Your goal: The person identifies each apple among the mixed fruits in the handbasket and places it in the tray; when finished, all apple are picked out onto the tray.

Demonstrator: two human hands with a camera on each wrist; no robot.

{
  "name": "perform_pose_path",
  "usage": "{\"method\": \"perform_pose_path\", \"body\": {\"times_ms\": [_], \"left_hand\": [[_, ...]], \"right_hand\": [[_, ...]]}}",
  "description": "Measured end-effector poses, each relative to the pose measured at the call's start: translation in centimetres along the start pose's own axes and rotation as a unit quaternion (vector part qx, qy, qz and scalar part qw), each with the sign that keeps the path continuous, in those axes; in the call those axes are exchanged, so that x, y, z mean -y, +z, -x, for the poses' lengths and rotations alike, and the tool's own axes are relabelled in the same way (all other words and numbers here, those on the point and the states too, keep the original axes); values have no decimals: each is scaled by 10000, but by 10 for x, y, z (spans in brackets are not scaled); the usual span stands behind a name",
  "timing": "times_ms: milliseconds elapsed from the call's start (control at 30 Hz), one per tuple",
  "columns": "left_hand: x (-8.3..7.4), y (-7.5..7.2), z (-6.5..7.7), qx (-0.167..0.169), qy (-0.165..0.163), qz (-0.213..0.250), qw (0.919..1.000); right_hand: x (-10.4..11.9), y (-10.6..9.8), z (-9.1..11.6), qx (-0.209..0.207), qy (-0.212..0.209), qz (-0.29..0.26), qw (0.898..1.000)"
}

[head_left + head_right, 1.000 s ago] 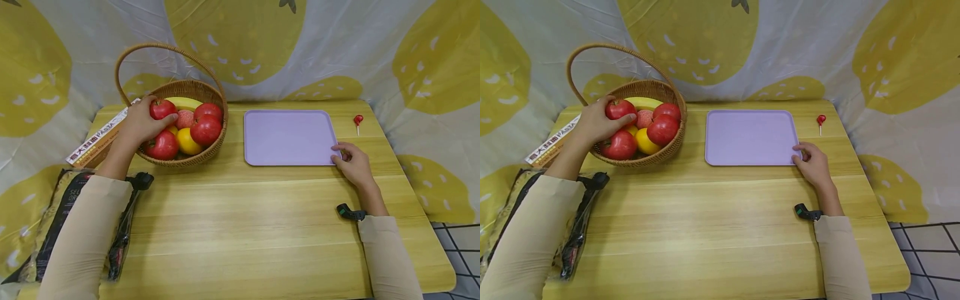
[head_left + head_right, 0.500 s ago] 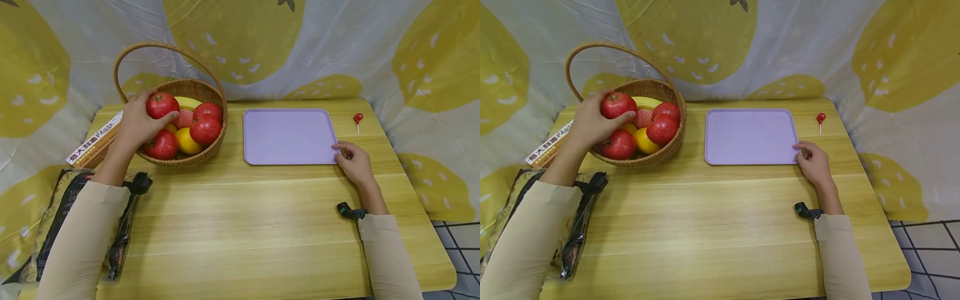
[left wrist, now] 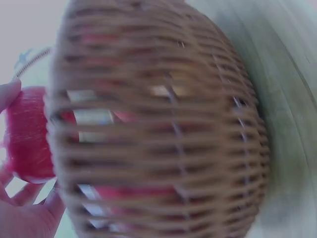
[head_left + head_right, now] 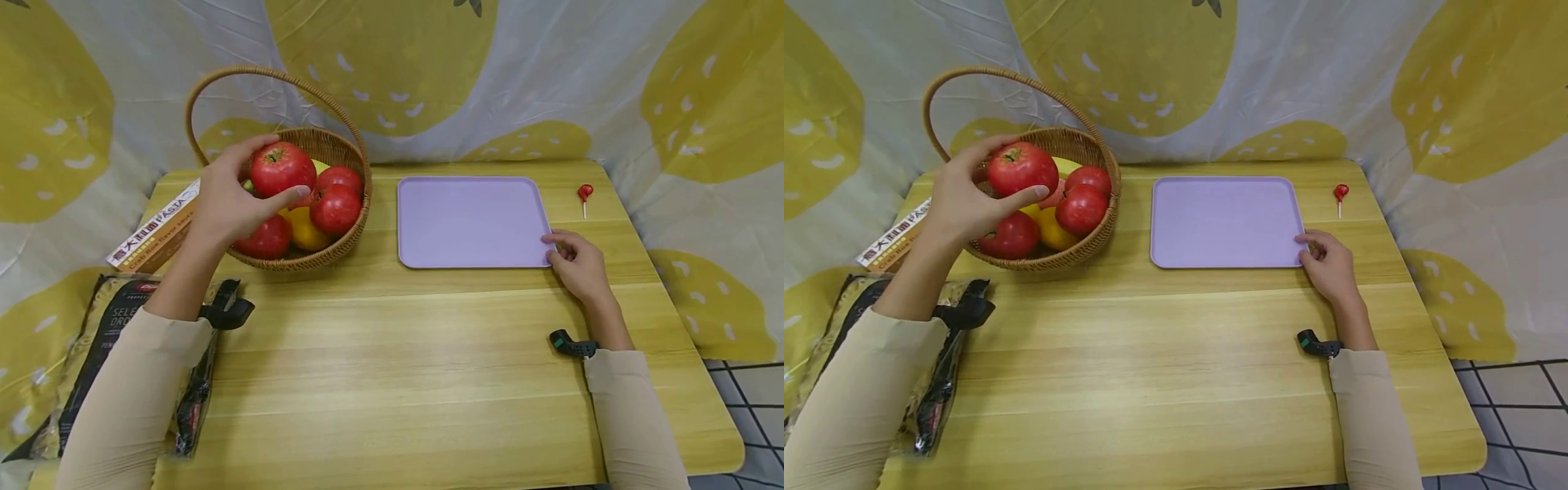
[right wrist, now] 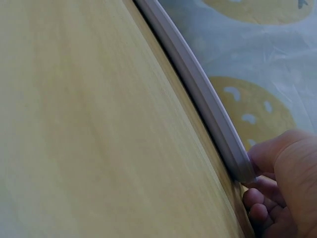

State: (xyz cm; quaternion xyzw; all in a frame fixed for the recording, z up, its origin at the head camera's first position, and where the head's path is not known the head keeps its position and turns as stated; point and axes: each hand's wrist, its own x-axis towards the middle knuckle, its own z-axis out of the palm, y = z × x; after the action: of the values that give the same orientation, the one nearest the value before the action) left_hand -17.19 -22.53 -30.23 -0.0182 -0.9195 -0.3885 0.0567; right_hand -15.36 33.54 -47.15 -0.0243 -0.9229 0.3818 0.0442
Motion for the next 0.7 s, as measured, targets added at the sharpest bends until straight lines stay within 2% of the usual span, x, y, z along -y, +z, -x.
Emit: {"method": "perform_pose_path", "body": {"times_ms": [167, 300, 433, 567, 700], "left_hand": [[-19, 8, 10, -82, 559, 117, 9983], [-32, 20, 17, -170, 1125, 212, 9933], [-45, 35, 21, 21, 1566, 367, 9870], [-58, 51, 21, 176, 1827, 617, 9811], [-73, 73, 21, 383, 1863, 913, 9775]], "right_hand": [[0, -1, 0, -31, -49, 4, 10000], [1, -1, 1, -54, -168, 1, 9998], [1, -1, 2, -64, -218, -21, 9997], [0, -1, 1, -66, -192, -2, 9998], [0, -1, 1, -58, -176, -10, 9998]]}}
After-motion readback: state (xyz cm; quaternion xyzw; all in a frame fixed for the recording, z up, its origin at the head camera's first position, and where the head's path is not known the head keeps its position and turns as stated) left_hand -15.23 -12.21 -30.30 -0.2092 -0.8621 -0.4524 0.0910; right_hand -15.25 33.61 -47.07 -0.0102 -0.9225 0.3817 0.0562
